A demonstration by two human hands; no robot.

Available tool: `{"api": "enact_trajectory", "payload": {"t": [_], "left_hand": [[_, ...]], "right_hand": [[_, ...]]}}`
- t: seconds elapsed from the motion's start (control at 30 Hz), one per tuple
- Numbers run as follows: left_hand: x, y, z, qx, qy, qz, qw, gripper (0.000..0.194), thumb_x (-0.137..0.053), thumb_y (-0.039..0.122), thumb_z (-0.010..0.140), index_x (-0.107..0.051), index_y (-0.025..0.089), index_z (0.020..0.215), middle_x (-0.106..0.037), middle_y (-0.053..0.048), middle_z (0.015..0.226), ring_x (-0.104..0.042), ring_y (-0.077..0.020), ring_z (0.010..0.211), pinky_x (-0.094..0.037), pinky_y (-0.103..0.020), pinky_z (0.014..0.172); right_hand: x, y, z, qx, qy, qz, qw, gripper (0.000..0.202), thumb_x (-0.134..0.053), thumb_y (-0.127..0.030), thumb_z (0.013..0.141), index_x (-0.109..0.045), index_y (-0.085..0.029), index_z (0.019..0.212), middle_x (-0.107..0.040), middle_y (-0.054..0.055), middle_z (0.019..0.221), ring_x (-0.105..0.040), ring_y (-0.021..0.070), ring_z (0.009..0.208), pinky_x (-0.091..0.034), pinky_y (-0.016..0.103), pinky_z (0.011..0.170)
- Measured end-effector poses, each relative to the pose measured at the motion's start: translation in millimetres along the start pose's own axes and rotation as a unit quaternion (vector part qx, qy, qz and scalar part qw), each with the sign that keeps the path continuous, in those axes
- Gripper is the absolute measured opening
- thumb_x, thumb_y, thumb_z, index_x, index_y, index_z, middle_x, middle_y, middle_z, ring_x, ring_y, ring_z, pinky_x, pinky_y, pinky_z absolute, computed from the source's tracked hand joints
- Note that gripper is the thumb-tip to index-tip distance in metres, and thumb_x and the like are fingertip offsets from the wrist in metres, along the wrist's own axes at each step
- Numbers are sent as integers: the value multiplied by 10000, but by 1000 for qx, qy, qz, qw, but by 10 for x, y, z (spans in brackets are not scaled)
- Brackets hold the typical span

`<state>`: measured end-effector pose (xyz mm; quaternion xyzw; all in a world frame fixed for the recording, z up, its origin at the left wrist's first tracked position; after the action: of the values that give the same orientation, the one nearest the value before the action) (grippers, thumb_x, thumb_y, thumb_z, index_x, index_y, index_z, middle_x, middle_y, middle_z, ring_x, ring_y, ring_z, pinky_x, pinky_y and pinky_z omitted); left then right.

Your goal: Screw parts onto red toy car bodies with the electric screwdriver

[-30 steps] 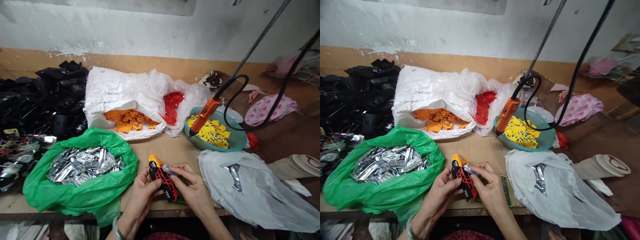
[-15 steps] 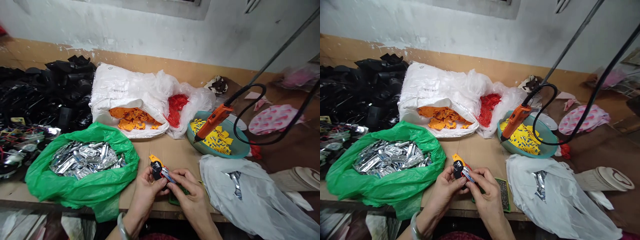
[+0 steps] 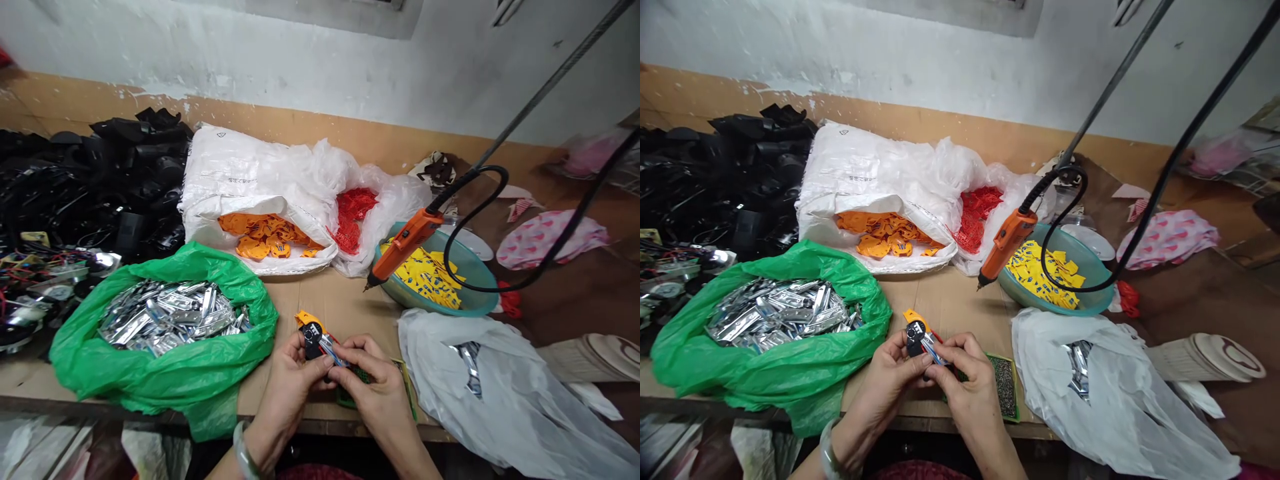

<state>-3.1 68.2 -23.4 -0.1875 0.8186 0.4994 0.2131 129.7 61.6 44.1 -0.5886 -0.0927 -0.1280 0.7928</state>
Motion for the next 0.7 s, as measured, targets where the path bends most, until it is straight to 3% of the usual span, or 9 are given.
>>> {"api": "enact_trajectory", "payload": {"t": [0.27, 0.47, 0.6, 0.7], "left_hand": [[-2, 2, -7, -4, 13, -13, 1000, 477, -936, 341, 548, -672, 138, 890, -735, -32, 783, -624, -111, 623, -543, -207, 540], [47, 90, 34, -74, 30, 28, 996, 378, -906, 288, 583, -674, 121, 830, -735, -55, 786, -639, -142, 741, -526, -225, 701], [52, 93, 36, -70, 33, 64, 995, 344, -858, 283, 614, -665, 127, 853, -700, -36, 765, -596, -144, 670, -518, -238, 591], [36, 130, 10, -74, 32, 91, 993, 314, -813, 260, 633, -665, 129, 876, -680, -25, 741, -557, -137, 618, -495, -234, 522]], "right_hand": [[-81, 26, -1, -31, -20, -21, 999, 209, -732, -150, 780, -822, -281, 914, -621, 15, 846, -632, 167, 791, -508, 253, 697], [-132, -30, 26, -62, -61, -27, 996, 152, -753, -203, 761, -814, -242, 894, -598, 27, 856, -621, 188, 819, -508, 274, 724], [-154, -11, 2, -68, -75, -7, 995, 197, -625, -202, 839, -806, -217, 916, -610, 57, 895, -642, 200, 846, -533, 280, 703], [-127, -13, 10, -41, -40, -6, 998, 179, -615, -215, 846, -794, -210, 843, -630, 56, 857, -649, 201, 831, -537, 296, 733]]}}
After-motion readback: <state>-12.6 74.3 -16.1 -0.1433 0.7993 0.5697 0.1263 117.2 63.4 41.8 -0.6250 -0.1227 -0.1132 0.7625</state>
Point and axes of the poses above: each hand's wrist, its own z-axis towards the middle knuckle, its own x-axis out of the back of the hand, y = z × x, the point moved 9 cm from there along z, towards the middle knuckle
